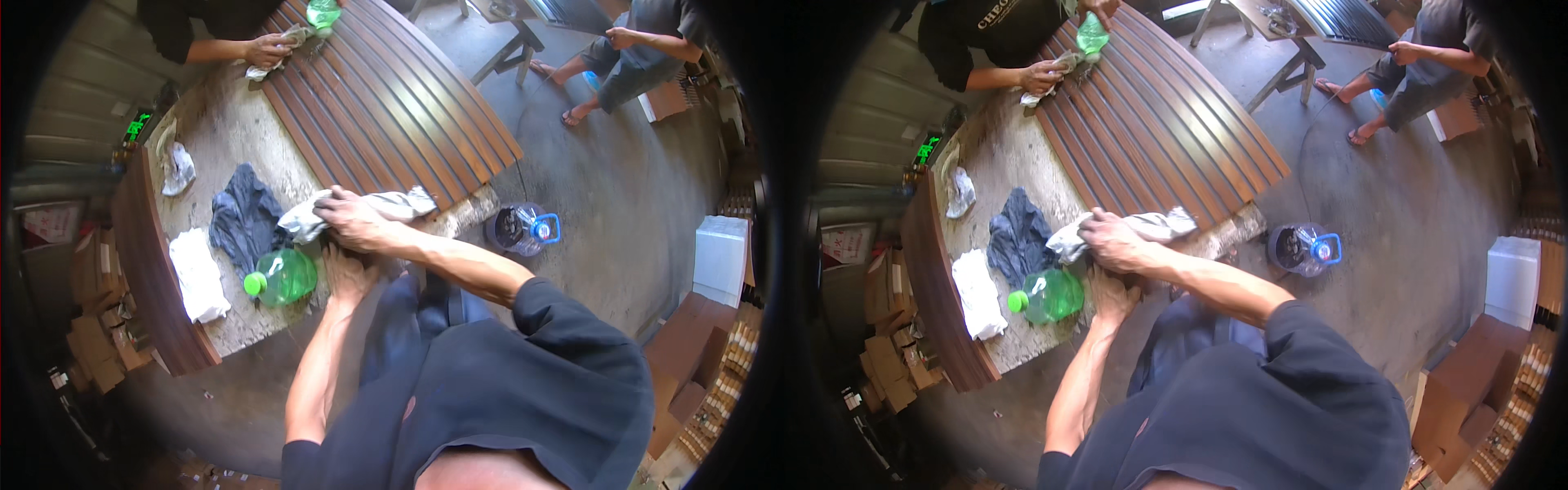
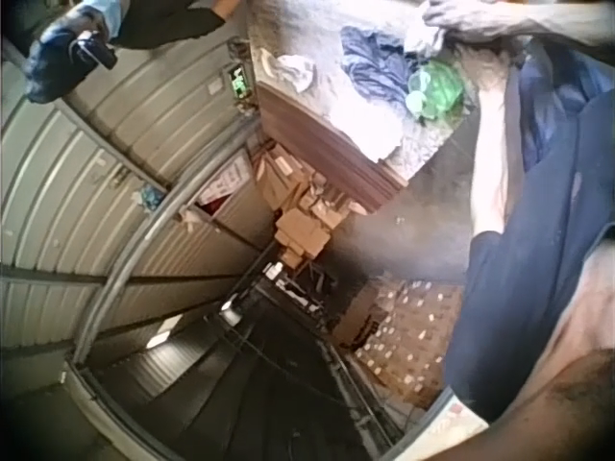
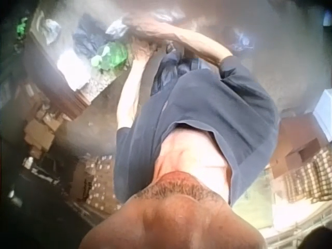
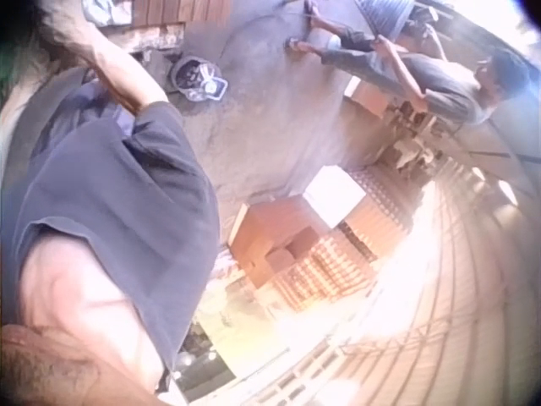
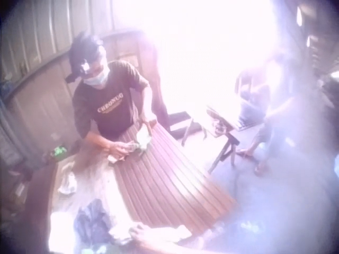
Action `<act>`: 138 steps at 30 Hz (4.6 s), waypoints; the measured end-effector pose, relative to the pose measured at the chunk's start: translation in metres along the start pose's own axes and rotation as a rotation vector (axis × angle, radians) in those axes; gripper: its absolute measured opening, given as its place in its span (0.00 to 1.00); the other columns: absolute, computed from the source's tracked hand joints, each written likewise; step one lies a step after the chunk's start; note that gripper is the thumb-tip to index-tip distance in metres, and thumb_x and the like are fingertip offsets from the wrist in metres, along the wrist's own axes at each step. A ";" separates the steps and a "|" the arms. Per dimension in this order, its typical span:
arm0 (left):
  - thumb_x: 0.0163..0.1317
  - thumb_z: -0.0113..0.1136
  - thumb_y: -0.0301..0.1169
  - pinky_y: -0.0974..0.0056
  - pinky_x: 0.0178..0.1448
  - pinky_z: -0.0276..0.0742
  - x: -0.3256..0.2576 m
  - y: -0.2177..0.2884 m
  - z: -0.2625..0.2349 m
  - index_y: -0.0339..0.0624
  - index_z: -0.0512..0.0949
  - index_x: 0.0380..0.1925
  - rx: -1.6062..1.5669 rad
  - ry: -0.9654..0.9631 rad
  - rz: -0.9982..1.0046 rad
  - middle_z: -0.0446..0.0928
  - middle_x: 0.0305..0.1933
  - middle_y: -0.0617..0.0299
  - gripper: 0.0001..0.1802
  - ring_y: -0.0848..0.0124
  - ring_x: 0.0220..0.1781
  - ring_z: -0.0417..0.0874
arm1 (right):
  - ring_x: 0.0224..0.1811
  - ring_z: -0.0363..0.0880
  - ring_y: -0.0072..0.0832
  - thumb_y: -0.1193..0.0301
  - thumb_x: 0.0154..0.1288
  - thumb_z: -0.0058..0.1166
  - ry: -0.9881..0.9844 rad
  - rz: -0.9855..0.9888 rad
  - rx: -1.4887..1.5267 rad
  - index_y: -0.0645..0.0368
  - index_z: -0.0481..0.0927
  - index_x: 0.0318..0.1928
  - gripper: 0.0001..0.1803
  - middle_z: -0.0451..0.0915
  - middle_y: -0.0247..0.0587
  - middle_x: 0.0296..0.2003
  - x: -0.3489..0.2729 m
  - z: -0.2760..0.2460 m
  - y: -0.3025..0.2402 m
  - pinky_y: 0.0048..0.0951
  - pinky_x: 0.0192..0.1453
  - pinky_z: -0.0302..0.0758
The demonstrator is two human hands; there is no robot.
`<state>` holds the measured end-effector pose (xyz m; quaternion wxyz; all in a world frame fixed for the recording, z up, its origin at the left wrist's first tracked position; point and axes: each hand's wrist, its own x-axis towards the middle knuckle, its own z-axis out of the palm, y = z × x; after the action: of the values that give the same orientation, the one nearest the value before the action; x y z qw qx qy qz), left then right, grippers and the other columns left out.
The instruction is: The person wipes down wooden slatted panels with a cloth and a liquid from a plastic bottle on a large work surface.
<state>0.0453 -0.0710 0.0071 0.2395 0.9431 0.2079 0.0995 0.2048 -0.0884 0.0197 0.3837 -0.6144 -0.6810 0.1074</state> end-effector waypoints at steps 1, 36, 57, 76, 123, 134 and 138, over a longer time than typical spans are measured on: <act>0.52 0.71 0.53 0.36 0.76 0.57 -0.002 0.005 -0.007 0.29 0.72 0.64 -0.074 -0.117 -0.099 0.74 0.62 0.34 0.46 0.39 0.69 0.69 | 0.56 0.72 0.44 0.73 0.57 0.57 0.145 -0.012 -0.057 0.60 0.79 0.52 0.19 0.78 0.47 0.49 -0.025 -0.012 -0.010 0.46 0.61 0.71; 0.52 0.71 0.37 0.45 0.42 0.80 0.027 0.028 -0.147 0.35 0.78 0.41 0.307 -0.240 0.051 0.82 0.31 0.43 0.21 0.46 0.36 0.86 | 0.43 0.88 0.35 0.67 0.76 0.50 1.251 0.879 1.671 0.59 0.78 0.57 0.15 0.87 0.42 0.44 -0.277 -0.113 -0.061 0.40 0.50 0.86; 0.48 0.61 0.36 0.43 0.53 0.81 0.171 0.122 -0.092 0.35 0.83 0.38 0.374 -0.304 0.149 0.84 0.39 0.37 0.19 0.40 0.46 0.86 | 0.37 0.88 0.31 0.69 0.75 0.49 1.342 1.013 1.506 0.64 0.78 0.52 0.13 0.86 0.41 0.39 -0.274 -0.105 -0.062 0.32 0.43 0.85; 0.52 0.67 0.36 0.43 0.44 0.80 0.044 0.040 -0.137 0.39 0.83 0.40 0.235 -0.371 0.001 0.83 0.35 0.41 0.17 0.43 0.38 0.85 | 0.43 0.86 0.33 0.65 0.78 0.49 1.246 0.837 1.222 0.69 0.76 0.55 0.18 0.84 0.45 0.43 -0.237 -0.145 -0.019 0.34 0.49 0.83; 0.72 0.47 0.35 0.42 0.81 0.53 0.013 0.070 0.031 0.24 0.63 0.71 0.197 0.356 -0.201 0.62 0.75 0.33 0.32 0.40 0.78 0.61 | 0.74 0.65 0.52 0.75 0.62 0.50 0.067 0.321 0.008 0.65 0.74 0.65 0.29 0.69 0.58 0.70 0.042 -0.101 0.160 0.47 0.80 0.61; 0.75 0.41 0.35 0.42 0.80 0.56 0.001 0.067 0.033 0.25 0.62 0.72 0.215 0.406 -0.188 0.63 0.74 0.32 0.30 0.37 0.77 0.63 | 0.80 0.54 0.53 0.76 0.60 0.49 -0.054 0.266 -0.552 0.69 0.64 0.72 0.37 0.59 0.61 0.75 -0.100 -0.188 0.151 0.50 0.81 0.55; 0.74 0.43 0.35 0.42 0.80 0.57 0.008 0.069 0.035 0.24 0.64 0.70 0.258 0.358 -0.200 0.65 0.73 0.33 0.30 0.39 0.76 0.64 | 0.77 0.60 0.55 0.77 0.58 0.49 0.214 0.408 -0.535 0.69 0.70 0.66 0.32 0.64 0.65 0.71 -0.041 -0.199 0.209 0.52 0.80 0.57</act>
<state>0.0859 -0.1366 0.0117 0.0850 0.9080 0.3505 0.2134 0.4908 -0.1450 0.0107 0.2491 -0.8242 -0.5043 -0.0652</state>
